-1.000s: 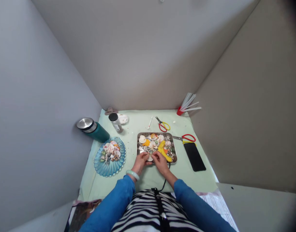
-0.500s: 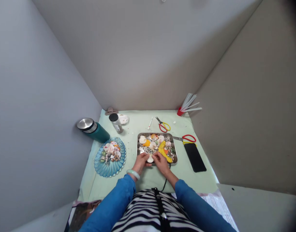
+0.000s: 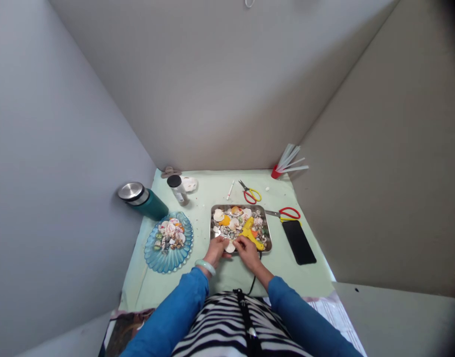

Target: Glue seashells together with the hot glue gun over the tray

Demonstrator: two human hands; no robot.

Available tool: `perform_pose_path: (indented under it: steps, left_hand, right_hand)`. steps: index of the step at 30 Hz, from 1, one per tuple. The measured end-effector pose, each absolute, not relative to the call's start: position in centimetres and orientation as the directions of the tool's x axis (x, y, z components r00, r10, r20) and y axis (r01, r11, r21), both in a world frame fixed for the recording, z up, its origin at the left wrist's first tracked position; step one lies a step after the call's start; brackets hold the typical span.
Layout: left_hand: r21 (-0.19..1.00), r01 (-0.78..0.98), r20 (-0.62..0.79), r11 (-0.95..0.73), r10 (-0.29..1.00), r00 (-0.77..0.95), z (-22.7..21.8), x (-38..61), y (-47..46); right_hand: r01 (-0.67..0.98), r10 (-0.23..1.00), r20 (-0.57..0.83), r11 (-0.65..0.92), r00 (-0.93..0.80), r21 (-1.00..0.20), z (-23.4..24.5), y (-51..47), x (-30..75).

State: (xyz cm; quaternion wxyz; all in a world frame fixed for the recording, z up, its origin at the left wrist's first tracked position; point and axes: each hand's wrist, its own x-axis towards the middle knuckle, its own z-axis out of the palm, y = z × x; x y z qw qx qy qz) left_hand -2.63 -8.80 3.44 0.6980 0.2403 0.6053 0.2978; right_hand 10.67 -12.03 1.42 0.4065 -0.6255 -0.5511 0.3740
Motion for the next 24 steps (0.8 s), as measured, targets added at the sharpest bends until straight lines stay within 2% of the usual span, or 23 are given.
perform_pose_path:
  steps: [9,16,21,24]
  left_hand:
    - [0.702,-0.168,-0.682,0.692,0.721,0.121,3.6,-2.7,-9.0]
    - [0.640,-0.192,-0.704,0.744,0.668,0.244,4.0,-3.2,-8.9]
    - [0.562,-0.187,-0.702,0.806,0.584,0.408,4.8,-3.5,-9.1]
    - [0.537,-0.162,-0.708,0.828,0.546,0.448,5.1,-3.5,-9.1]
  right_hand:
    - [0.342,0.976,-0.031,-0.105,0.215,-0.934,0.8,-11.7,10.5]
    - [0.296,0.994,-0.055,-0.082,0.099,-0.952,1.4,-11.8,10.8]
    - [0.279,1.000,-0.003,-0.003,-0.002,-0.960,1.8,-11.7,11.3]
    - [0.260,0.998,0.003,0.018,-0.058,-0.965,1.8,-11.6,11.5]
